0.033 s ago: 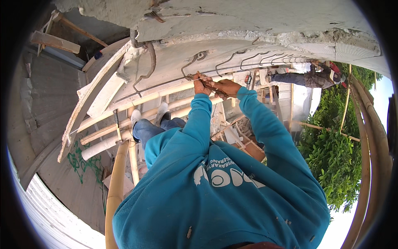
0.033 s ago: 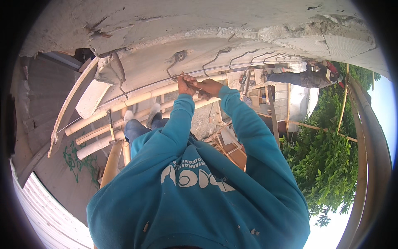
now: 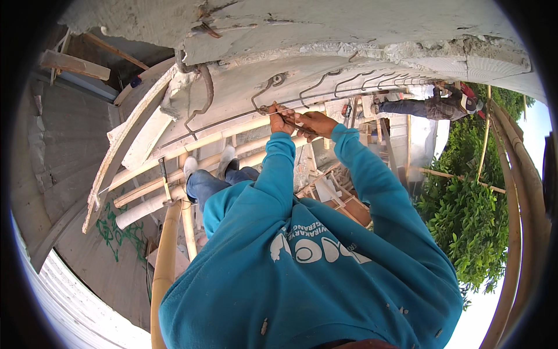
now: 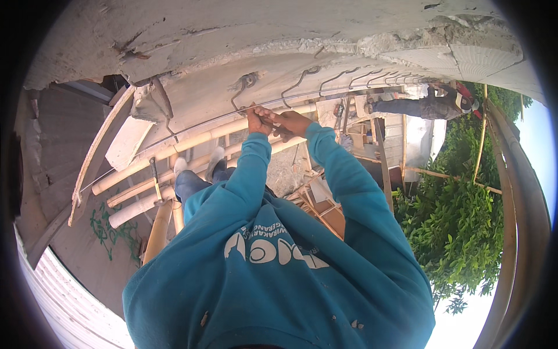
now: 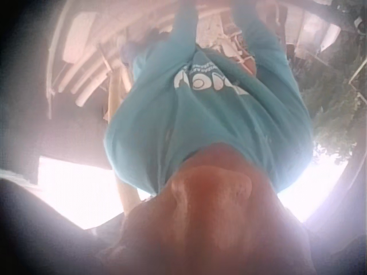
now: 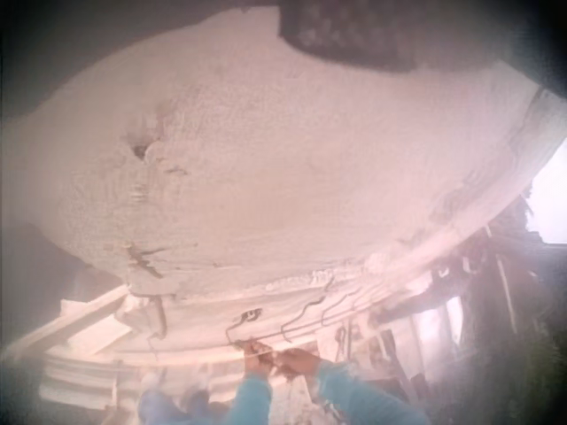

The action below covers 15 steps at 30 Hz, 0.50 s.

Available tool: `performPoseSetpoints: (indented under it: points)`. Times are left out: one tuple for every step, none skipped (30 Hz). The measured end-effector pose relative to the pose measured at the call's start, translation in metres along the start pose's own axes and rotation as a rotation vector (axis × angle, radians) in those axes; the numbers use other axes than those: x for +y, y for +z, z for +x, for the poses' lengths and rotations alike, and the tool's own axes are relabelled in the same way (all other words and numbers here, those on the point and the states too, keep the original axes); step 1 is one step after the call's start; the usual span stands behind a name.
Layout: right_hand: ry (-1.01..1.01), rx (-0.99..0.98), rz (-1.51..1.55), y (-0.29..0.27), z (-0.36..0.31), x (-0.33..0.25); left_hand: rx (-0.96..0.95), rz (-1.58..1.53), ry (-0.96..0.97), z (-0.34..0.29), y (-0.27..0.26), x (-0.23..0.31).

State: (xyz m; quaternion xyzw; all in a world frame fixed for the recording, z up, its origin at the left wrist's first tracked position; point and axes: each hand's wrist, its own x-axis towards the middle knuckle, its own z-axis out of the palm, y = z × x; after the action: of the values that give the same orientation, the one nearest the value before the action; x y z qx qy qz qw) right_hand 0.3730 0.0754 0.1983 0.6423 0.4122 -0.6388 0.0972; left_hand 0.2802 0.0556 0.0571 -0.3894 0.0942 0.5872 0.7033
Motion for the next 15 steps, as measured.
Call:
performPoseSetpoints:
  points:
    - [-0.075,0.158,0.032,0.004,-0.009,0.006,-0.015,-0.022,0.001,0.003,-0.002,0.0]
    - [-0.149,0.316,0.059,0.008,-0.018,0.014,-0.033,-0.046,0.002,0.006,-0.003,-0.001]
    - [-0.226,0.462,0.084,0.014,-0.025,0.021,-0.05,-0.072,0.016,0.009,-0.004,0.002]
    - [-0.117,0.542,0.051,0.018,-0.039,0.026,-0.031,-0.049,0.04,0.008,-0.002,0.004]
    - [-0.149,0.485,-0.281,0.007,-0.052,0.057,-0.02,-0.041,0.028,0.006,-0.002,-0.001]
    - [-0.183,0.352,-0.628,0.005,-0.065,0.072,-0.01,-0.031,0.035,0.007,-0.004,0.0]
    - [-0.264,0.243,-0.958,0.003,-0.079,0.087,0.004,-0.021,0.039,0.006,-0.006,-0.001]
    - [-0.351,0.078,-1.311,0.009,-0.097,0.071,0.012,-0.028,0.057,0.011,0.003,0.0]
    - [-0.417,0.228,-1.129,0.023,-0.112,0.049,0.06,-0.004,0.088,0.005,0.008,-0.002]
    - [-0.477,0.365,-0.944,0.045,-0.127,0.019,0.063,0.011,0.111,0.005,0.01,0.001]
    - [-0.52,0.503,-0.749,0.06,-0.136,-0.002,0.069,0.028,0.123,0.004,0.01,0.001]
    - [-0.595,0.592,-0.913,0.066,-0.135,-0.018,0.107,0.037,0.115,0.004,0.013,0.002]
    - [-0.669,0.684,-1.076,0.067,-0.128,-0.034,0.144,0.046,0.105,0.007,0.015,0.003]
    - [-0.746,0.774,-1.238,0.065,-0.118,-0.044,0.151,0.033,0.101,0.009,0.017,0.004]
    - [-0.686,0.773,-1.362,0.061,-0.105,-0.042,0.2,0.075,0.094,0.013,0.019,0.005]
